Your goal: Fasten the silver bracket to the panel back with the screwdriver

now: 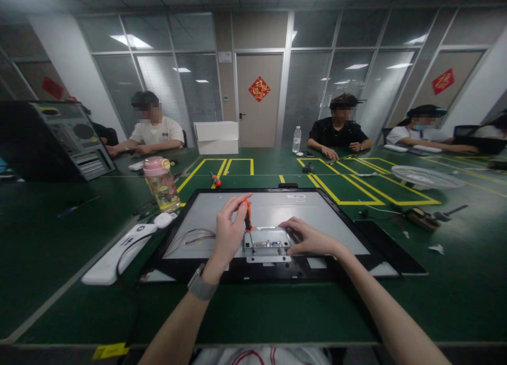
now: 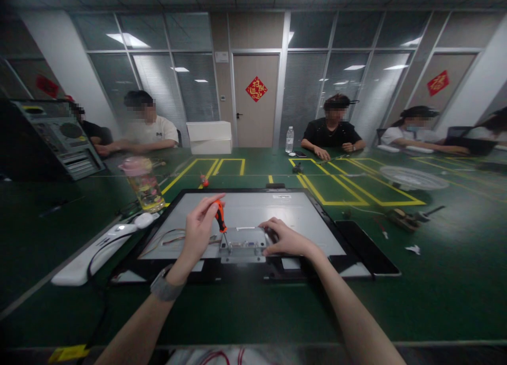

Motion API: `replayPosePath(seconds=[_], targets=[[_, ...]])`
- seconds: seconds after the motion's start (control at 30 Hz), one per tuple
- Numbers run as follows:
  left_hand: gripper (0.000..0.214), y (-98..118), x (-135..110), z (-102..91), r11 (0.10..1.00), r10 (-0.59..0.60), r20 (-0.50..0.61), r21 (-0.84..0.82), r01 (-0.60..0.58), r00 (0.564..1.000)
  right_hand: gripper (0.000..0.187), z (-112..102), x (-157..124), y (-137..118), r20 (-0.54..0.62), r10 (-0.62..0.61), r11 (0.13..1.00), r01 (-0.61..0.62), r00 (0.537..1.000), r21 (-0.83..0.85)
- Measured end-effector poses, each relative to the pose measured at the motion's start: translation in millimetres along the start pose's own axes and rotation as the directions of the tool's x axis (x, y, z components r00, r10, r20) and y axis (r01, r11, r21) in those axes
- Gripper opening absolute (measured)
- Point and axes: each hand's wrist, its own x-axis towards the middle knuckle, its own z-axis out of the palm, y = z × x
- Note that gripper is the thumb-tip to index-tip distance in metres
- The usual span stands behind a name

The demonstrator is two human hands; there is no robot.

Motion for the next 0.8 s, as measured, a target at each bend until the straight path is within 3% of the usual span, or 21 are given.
replayPosePath(seconds=[0.1, 0.27, 0.47, 0.67, 0.8], targets=[[0.021, 0.5, 0.4, -0.1, 1.0, 0.02, -0.046, 0.018, -0.019, 0.999, 0.072, 0.3, 0.4, 1.6, -0.004, -0.009, 1.0, 0.009, 1.0, 0.001], [0.027, 0.3, 0.6, -1.0, 0.997, -0.039, 0.023, -0.063, 0.04, 0.999, 0.071, -0.8, -0.2, -2.3, 0.004, 0.004, 1.0, -0.004, 1.0, 0.002], [0.02, 0.8, 0.6, -1.1, 1.0, -0.009, -0.016, -0.02, 0.009, 1.0, 0.07, -0.7, 0.2, -2.1, 0.006, -0.001, 1.0, 0.001, 1.0, -0.003], [0.026, 0.1, 1.1, -0.3, 0.993, -0.078, 0.034, -0.082, 0.08, 0.996, 0.069, -0.5, 0.3, 0.3, 0.004, -0.001, 1.0, 0.001, 1.0, -0.008], [0.015, -2.4, 1.9, 0.4, 0.999, -0.025, -0.012, -0.037, 0.025, 1.0, 0.07, 0.0, 0.3, -1.4, -0.001, -0.001, 1.0, 0.001, 1.0, -0.007]])
